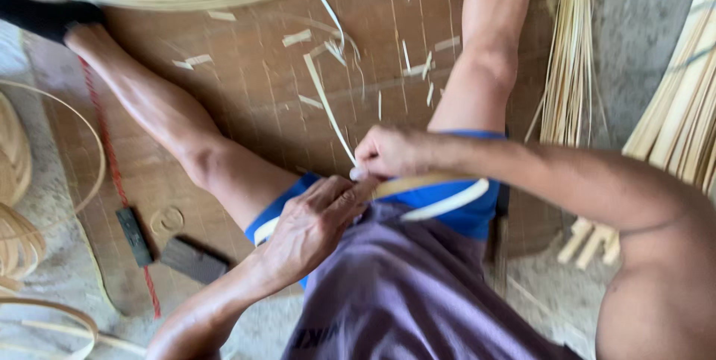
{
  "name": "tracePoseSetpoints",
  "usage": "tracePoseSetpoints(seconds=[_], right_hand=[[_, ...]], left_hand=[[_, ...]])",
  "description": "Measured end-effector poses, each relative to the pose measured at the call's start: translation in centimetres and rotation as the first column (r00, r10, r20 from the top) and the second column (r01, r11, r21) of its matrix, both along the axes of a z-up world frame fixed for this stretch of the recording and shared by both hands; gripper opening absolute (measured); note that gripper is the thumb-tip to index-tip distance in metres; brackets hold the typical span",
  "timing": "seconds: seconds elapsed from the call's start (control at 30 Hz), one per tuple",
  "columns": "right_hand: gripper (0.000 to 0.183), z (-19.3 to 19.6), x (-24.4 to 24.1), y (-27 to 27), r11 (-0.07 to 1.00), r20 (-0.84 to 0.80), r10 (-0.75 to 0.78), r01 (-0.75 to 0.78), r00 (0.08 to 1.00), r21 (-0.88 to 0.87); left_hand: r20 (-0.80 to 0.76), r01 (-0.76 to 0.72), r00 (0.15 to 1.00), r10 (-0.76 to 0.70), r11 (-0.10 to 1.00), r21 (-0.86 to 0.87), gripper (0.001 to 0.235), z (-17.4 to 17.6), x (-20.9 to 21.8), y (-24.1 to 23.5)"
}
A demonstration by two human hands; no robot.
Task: The person sits on a mat and weaves thin bamboo strips around a circular bamboo frame to create a basket rim. They use a knife to trim excess material and a mallet to secure the weave, repeating the process for multiple frames.
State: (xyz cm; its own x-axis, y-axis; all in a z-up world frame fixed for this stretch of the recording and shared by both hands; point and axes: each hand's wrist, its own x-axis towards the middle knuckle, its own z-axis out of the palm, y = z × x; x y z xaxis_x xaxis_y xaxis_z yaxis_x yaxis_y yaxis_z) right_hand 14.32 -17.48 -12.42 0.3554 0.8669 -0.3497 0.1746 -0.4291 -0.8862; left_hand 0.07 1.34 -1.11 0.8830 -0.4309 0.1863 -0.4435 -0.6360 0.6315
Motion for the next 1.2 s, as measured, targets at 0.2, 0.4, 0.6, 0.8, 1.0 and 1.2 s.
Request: tracePoseSetpoints(seconds=[0.2, 0.4, 0.6, 0.8, 1.0, 1.2], right_hand=[[0.017, 12.9, 0.5, -2.0, 0.797, 0.698, -0.270, -0.253, 0.663, 0.549], [0.027, 9.5, -1.2, -2.1, 0.845, 0.908, -0.327, -0.349, 0.263, 0.406], [0.013, 7.7, 3.3, 0.8, 0.840, 0.588, -0.330, -0.055, 0.739, 0.540], [0.031, 9.8, 6.4, 3.0, 1.000, 0.271, 0.019, -0.020, 0.962, 0.003], [0.013, 9.9, 1.2, -1.0, 0.813, 0.762, -0.204, -0.327, 0.614, 0.482], [0.017, 12.6, -0.2, -0.5, 0.822, 0.869, -0.341, -0.336, 0.357, 0.461]], left_hand=[[-0.601, 0.047, 0.784, -0.153, 0.981, -0.188, 0.026, 1.7, 9.8, 3.8], [-0.677, -0.080, 0.725, -0.130, 0.959, -0.270, 0.019, -2.0, 11.0, 4.3], [-0.063, -0.221, 0.975, 0.214, 0.962, -0.158, 0.023, -7.7, 6.9, 2.7], [0.342, -0.044, 0.938, 0.047, 0.999, -0.018, 0.032, -9.0, 7.0, 2.7], [-0.783, -0.201, 0.557, -0.277, 0.870, -0.450, 0.020, -3.3, 11.7, 6.1], [-0.213, -0.312, 0.938, 0.273, 0.933, -0.177, 0.023, -4.5, 9.8, 3.1]])
